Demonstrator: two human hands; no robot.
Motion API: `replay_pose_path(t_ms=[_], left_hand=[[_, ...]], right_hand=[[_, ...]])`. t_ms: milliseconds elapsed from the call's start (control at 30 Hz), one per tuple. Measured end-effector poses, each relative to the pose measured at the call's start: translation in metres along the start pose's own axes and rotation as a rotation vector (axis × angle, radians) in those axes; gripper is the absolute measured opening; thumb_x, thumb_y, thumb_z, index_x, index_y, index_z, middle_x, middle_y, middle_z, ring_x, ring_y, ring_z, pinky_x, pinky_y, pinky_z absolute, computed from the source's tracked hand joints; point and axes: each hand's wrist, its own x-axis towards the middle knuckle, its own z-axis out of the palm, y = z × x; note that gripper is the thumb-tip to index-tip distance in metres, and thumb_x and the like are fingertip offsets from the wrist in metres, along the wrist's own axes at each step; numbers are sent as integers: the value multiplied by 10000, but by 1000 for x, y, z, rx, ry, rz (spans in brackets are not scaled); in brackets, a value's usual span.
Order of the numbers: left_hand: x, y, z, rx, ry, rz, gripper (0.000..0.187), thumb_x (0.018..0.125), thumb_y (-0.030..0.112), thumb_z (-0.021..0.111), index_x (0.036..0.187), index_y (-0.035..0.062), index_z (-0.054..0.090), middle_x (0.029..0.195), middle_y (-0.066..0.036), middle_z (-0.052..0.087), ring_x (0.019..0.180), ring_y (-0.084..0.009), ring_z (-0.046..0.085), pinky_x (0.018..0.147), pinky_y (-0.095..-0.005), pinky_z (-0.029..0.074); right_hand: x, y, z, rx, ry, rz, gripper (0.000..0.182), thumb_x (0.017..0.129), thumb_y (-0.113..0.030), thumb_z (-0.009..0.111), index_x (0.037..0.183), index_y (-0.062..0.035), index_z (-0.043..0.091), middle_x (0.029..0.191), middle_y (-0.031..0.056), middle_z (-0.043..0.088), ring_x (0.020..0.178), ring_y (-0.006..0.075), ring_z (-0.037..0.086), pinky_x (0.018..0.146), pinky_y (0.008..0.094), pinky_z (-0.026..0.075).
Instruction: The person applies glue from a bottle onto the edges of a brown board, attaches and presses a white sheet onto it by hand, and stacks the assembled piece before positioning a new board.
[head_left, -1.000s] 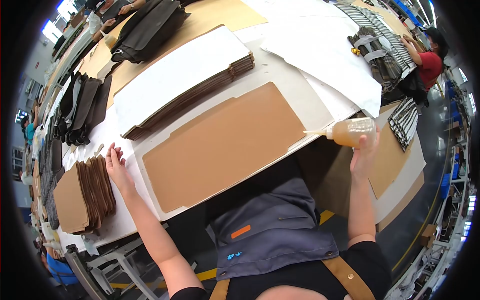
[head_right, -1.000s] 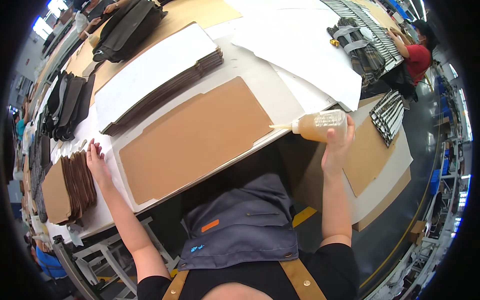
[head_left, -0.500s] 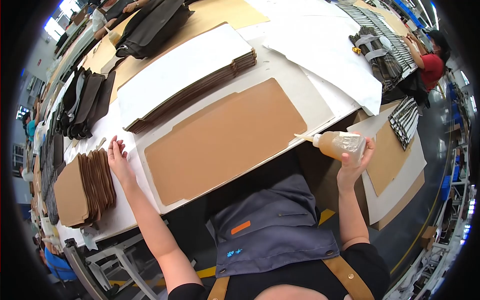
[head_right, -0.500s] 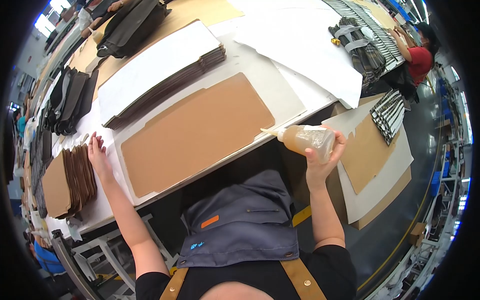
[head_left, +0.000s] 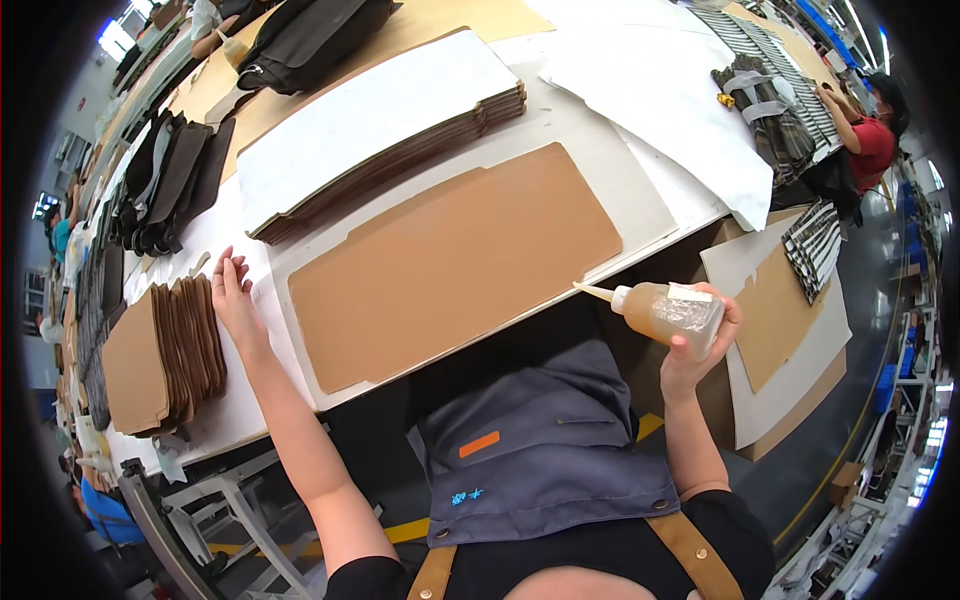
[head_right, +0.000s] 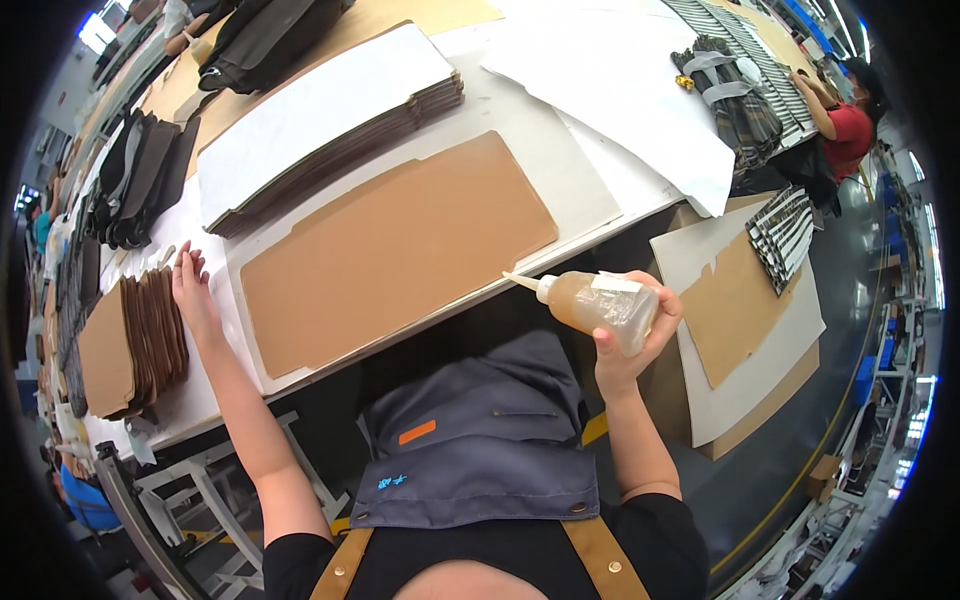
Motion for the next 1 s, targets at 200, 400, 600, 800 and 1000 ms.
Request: replay_pose_path(t_ms=[200,400,600,800,1000], left_hand=[[3,-3,-2,7,2,-1,255,1029,263,550,1223,139,660,1016,63,643,912,-30,540,787,-223,392],[-1,1,1,8,8,0,252,1025,257,550,1213,139,668,1008,61,646,905,-29,547,766,-210,385],[-3,3,5,-2,15,21,247,1022,249,554,1194,122,678,978,45,661,888,-31,564,722,-200,389],[-4,5,7,2,21,7,236,1022,232,551,1178,114,683,967,45,667,873,-33,566,725,-193,401],[-7,8,9,-5,21,9,234,1019,218,547,1168,103,685,972,28,680,877,-43,574,736,-202,409]], right_hand=[[-12,-7,18,58,-54,-78,886,757,-513,833,1313,-96,284,1176,198,510,1059,314,603,917,457,541],[-25,-11,35,93,-138,-161,882,736,-530,834,1268,-85,289,1146,201,526,1035,287,615,871,450,582],[-34,-18,52,53,-266,-267,889,731,-544,822,1255,-87,269,1123,210,558,988,309,665,814,387,602],[-43,-19,72,165,-394,-322,913,690,-488,874,1256,-106,269,1162,207,548,984,316,676,784,389,621],[-52,-21,96,283,-483,-346,897,697,-447,887,1247,-125,256,1180,204,538,984,305,673,794,389,622]])
